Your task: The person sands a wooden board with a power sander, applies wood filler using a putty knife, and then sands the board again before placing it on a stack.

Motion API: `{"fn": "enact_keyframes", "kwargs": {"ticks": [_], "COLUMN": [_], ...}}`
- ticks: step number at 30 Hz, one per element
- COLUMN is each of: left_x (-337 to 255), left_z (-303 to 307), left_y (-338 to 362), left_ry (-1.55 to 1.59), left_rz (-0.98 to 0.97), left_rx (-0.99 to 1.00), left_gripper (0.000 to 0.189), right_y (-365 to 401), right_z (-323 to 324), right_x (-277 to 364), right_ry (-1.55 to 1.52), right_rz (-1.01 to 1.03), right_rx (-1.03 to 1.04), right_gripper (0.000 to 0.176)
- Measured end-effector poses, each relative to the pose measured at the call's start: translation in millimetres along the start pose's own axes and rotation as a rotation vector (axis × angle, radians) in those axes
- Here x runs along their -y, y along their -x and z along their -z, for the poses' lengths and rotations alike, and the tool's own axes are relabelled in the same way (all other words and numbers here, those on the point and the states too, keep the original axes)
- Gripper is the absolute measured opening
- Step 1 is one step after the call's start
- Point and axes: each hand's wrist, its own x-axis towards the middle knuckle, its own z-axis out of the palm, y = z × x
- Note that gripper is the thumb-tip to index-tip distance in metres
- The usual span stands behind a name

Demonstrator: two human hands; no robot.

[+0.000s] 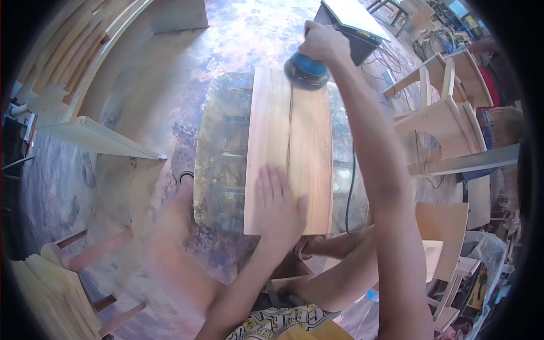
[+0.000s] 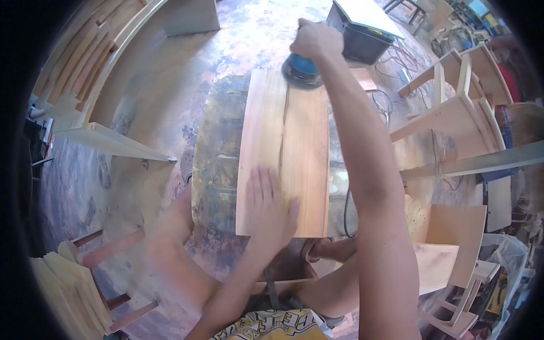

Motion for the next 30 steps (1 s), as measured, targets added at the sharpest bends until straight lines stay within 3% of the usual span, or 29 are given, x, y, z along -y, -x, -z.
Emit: {"fn": "enact_keyframes", "kwargs": {"ticks": [5, 8, 16, 21, 24, 26, 27, 29, 30], "left_x": [-17.8, -14.9, -8.6, -9.0, 4.6, 23.9, 33.3, 48.8, 52.4], "left_z": [5.2, -1.4, 5.2, 13.3, 12.4, 2.5, 4.3, 8.7, 11.4], "left_y": [-111.7, -131.8, 10.3, 91.6, 121.8, 122.1, 121.8, 119.7, 117.8], "left_ry": [0.007, 0.029, 0.042, 0.140, 0.178, 0.412, 0.423, 0.572, 0.581], "left_rz": [-0.216, -0.266, -0.339, -0.304, -0.303, -0.342, -0.337, -0.162, -0.155], "left_rx": [-0.174, -0.211, -0.134, -0.090, -0.134, -0.314, -0.314, -0.502, -0.497], "left_gripper": [0.084, 0.082, 0.082, 0.081, 0.067, 0.051, 0.051, 0.046, 0.046], "right_y": [10.3, 35.1, 81.4, 166.9, 237.7, 271.0, 286.8, 315.5, 328.3], "right_z": [7.7, 6.3, 10.7, 22.4, 34.9, 42.5, 46.1, 51.4, 54.4], "right_x": [-42.4, -37.3, 3.8, 16.5, 18.8, 19.3, 19.7, 19.1, 19.0], "right_ry": [0.040, 0.049, -0.025, -0.054, -0.059, -0.083, -0.074, -0.130, -0.124], "right_rz": [-0.077, -0.070, 0.133, 0.234, 0.298, 0.339, 0.343, 0.371, 0.372], "right_rx": [-0.031, -0.061, -0.031, -0.036, -0.010, 0.009, 0.016, 0.001, 0.013], "right_gripper": [0.055, 0.050, 0.055, 0.053, 0.048, 0.043, 0.043, 0.040, 0.040]}}
